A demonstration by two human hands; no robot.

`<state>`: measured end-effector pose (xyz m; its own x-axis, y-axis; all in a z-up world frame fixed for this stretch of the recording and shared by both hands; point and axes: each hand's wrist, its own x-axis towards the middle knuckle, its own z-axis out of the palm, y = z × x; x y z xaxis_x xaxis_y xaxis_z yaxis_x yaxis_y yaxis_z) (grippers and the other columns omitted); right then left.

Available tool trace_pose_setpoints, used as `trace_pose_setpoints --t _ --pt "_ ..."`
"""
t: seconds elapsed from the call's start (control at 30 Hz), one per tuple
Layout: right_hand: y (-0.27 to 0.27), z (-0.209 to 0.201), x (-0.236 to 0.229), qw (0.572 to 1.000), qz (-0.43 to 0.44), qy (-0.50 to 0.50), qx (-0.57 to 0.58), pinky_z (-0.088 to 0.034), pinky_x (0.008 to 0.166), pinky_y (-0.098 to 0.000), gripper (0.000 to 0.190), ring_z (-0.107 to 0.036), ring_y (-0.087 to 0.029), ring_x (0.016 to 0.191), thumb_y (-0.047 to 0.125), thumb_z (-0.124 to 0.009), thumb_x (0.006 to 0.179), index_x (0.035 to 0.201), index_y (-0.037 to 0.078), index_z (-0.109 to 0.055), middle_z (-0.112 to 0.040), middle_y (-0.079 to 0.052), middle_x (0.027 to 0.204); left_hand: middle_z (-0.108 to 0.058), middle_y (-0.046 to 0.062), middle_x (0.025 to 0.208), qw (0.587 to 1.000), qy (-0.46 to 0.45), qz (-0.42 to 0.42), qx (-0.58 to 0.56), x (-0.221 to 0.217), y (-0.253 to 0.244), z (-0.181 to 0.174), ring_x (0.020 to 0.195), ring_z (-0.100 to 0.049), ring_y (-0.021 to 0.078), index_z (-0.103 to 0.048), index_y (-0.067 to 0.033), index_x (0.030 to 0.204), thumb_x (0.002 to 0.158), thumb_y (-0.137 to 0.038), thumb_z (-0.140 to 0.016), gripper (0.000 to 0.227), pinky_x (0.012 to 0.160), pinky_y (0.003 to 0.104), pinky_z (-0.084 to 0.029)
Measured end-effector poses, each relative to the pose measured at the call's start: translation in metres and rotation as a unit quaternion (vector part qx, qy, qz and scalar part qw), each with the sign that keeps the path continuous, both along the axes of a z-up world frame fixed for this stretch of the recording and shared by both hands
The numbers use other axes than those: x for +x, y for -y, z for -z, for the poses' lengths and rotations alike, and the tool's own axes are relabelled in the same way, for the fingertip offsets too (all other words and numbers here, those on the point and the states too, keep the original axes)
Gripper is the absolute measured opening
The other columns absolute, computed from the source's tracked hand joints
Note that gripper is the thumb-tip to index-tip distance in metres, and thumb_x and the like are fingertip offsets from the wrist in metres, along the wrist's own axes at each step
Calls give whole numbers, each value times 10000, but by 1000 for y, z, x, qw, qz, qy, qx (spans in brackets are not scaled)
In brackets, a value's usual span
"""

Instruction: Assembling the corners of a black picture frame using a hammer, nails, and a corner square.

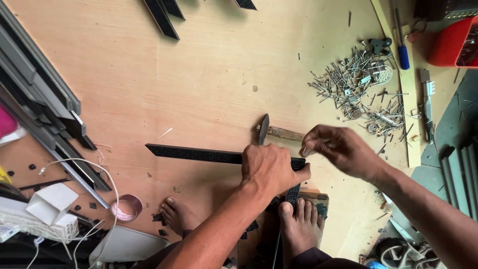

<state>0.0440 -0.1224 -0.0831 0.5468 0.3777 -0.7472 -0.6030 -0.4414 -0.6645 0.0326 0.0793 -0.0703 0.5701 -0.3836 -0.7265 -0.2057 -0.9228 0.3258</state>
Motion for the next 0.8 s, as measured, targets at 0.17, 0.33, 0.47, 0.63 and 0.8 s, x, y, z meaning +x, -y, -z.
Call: trace_pose_setpoints --t 0.17,0.33,0.47,0.63,0.8 --pt "-8 0 4 998 -64 11 -1 -613 853 -328 327 -750 -137 885 354 -602 938 1026 50 -690 -789 -49 876 -550 47 432 1000 -28 -5 -9 9 0 -9 374 -571 200 -685 -86 607 827 -778 -560 737 341 364 -430" --pt "-13 0 7 996 -82 -3 -21 -604 806 -339 333 -742 -154 852 358 -606 938 1018 47 -695 -791 -53 851 -600 77 462 999 -21 -24 -22 9 -1 -8 405 -615 231 -728 -80 626 816 -751 -580 713 359 381 -452" --pt "-14 1 8 996 -86 -1 -15 -603 810 -334 325 -744 -149 854 351 -600 945 1025 51 -694 -790 -53 851 -606 81 464 999 -27 -27 -18 11 -1 -9 412 -622 234 -730 -81 628 825 -745 -575 710 366 381 -459" --pt "-17 1 0 994 -93 -2 -51 -613 758 -345 291 -740 -151 810 331 -593 950 1025 70 -697 -785 -53 836 -595 70 450 999 -30 -25 -17 8 -1 -7 398 -606 223 -722 -76 613 820 -761 -576 730 357 373 -439" --pt "-19 -9 2 993 -87 65 -51 -594 708 -369 221 -743 -170 780 262 -615 975 1018 56 -682 -780 -71 823 -599 66 477 999 -34 -12 -18 7 2 -8 429 -612 217 -727 -67 632 820 -775 -587 746 401 376 -437"
